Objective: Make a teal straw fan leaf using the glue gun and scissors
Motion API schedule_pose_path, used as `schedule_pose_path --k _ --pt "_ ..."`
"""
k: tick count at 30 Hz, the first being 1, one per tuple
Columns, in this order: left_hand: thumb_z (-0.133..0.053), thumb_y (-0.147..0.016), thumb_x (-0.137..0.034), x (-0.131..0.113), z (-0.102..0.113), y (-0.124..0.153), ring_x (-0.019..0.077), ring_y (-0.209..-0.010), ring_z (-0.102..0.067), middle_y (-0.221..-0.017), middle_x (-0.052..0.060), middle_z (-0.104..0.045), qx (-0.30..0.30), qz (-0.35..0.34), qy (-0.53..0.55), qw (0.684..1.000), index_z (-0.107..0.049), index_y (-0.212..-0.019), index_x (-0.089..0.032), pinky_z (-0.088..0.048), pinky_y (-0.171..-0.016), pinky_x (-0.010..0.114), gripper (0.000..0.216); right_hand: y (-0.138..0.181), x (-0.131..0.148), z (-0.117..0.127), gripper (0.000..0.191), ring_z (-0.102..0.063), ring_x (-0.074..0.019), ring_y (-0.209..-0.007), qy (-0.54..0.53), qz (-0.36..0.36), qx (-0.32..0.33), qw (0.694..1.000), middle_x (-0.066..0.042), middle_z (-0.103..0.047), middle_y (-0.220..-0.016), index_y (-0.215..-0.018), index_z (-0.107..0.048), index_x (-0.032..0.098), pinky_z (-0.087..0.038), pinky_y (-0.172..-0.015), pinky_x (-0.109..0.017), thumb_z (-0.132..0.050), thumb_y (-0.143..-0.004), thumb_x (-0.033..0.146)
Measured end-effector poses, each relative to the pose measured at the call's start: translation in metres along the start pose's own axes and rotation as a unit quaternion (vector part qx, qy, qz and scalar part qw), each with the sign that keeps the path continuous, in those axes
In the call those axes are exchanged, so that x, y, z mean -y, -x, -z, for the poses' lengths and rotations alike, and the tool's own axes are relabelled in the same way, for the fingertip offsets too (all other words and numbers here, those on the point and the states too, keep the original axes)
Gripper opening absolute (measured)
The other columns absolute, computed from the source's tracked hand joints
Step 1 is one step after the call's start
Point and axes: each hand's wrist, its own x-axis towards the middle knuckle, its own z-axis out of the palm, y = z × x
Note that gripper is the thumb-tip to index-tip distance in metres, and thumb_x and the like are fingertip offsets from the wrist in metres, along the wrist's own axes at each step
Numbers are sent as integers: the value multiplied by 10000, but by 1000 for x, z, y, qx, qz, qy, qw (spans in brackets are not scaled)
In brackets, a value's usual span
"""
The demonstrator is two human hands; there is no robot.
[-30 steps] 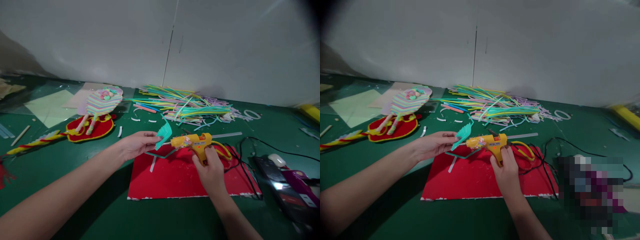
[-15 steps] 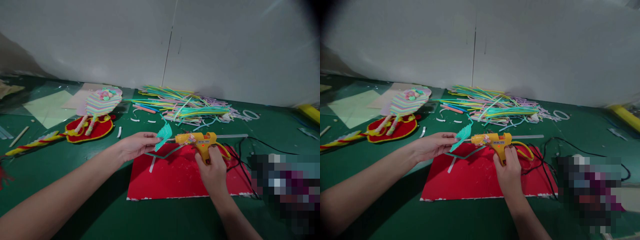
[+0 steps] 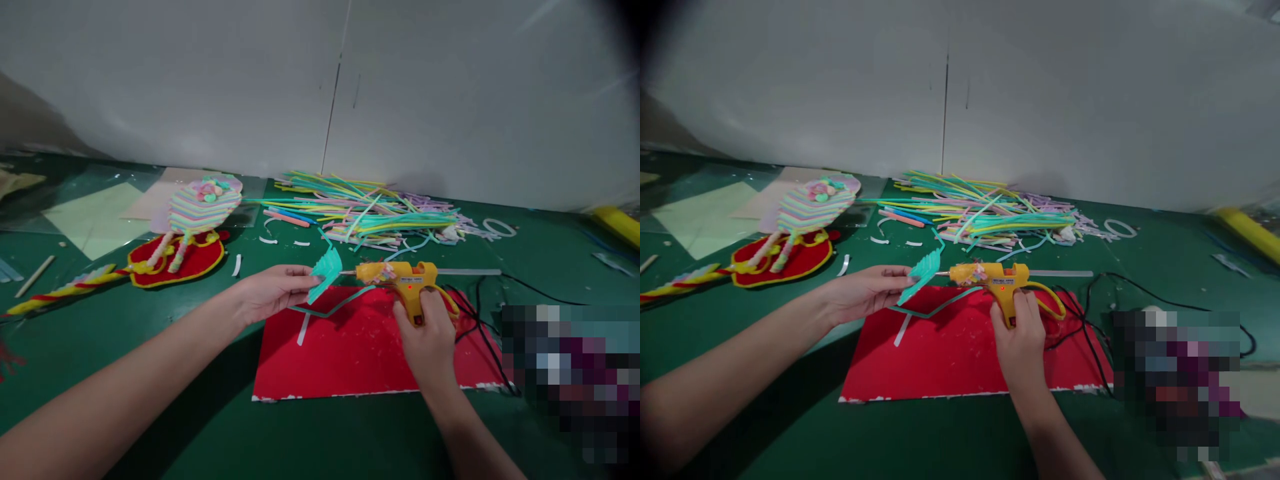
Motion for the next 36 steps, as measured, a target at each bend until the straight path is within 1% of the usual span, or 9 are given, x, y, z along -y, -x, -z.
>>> schedule_pose_path --k 9,14,17,20,25,28,30,32,36 --pt "-755 -684 -138 1 2 -1 57 -632 -564 -738 -9 -630 23 -9 -32 999 -647 -806 -123 -444 -644 175 164 -2 -1 -1 109 -484 -204 -722 32 -2 -25 999 -31 -461 -745 -807 -486 205 -440 -659 -326 -526 -855 294" --pt "-777 -642 -187 -3 5 1 61 -562 -504 -634 -55 -553 12 -60 -134 989 -615 -790 -139 -401 -574 194 224 -11 -20 3 252 -427 -174 -642 45 -71 -41 996 2 -411 -693 -710 -470 212 -391 -596 -306 -598 -784 416" --pt "-769 -644 -242 -8 11 0 71 -570 -504 -661 -49 -566 2 -95 -187 978 -612 -840 -149 -389 -571 204 268 -19 -47 11 321 -412 -166 -596 72 -158 -7 985 9 -415 -657 -681 -495 203 -358 -554 -305 -613 -728 497" --pt "-766 -638 -294 -12 17 -3 83 -605 -512 -669 -43 -568 -9 -122 -231 965 -613 -815 -151 -392 -589 206 274 -25 -82 18 330 -388 -155 -530 122 -201 79 969 14 -415 -617 -656 -542 192 -330 -517 -306 -622 -696 509" --pt "-794 -575 -365 -13 24 -8 84 -604 -483 -645 -47 -562 -10 -150 -290 945 -635 -753 -162 -380 -574 193 313 -29 -112 30 437 -477 -215 -619 162 -100 156 969 -51 -489 -663 -736 -640 161 -376 -588 -371 -588 -729 595" --pt "-770 -599 -381 -12 26 -11 88 -581 -466 -624 -39 -563 -4 -166 -327 930 -660 -730 -162 -362 -549 193 278 -33 -90 36 529 -541 -308 -793 226 -68 99 967 -172 -562 -882 -927 -681 124 -393 -659 -439 -566 -757 612" --pt "-750 -620 -367 -10 27 -13 93 -575 -469 -614 -36 -571 -3 -177 -347 921 -673 -717 -169 -354 -548 199 233 -34 -60 34 409 -555 -302 -869 164 -19 50 985 -159 -566 -916 -939 -691 145 -421 -731 -434 -543 -829 509" --pt "-739 -627 -342 -9 27 -15 103 -585 -485 -617 -31 -590 -14 -184 -363 913 -680 -701 -177 -358 -566 208 190 -33 -27 24 270 -580 -245 -886 16 54 86 995 -101 -586 -915 -936 -687 194 -454 -785 -392 -527 -874 404" --pt "-718 -643 -335 -5 27 -17 126 -615 -521 -653 -9 -625 -27 -183 -386 904 -684 -722 -171 -373 -594 227 184 -23 19 -3 178 -615 -179 -850 -166 99 215 957 -54 -606 -913 -921 -668 224 -501 -753 -325 -502 -903 286"
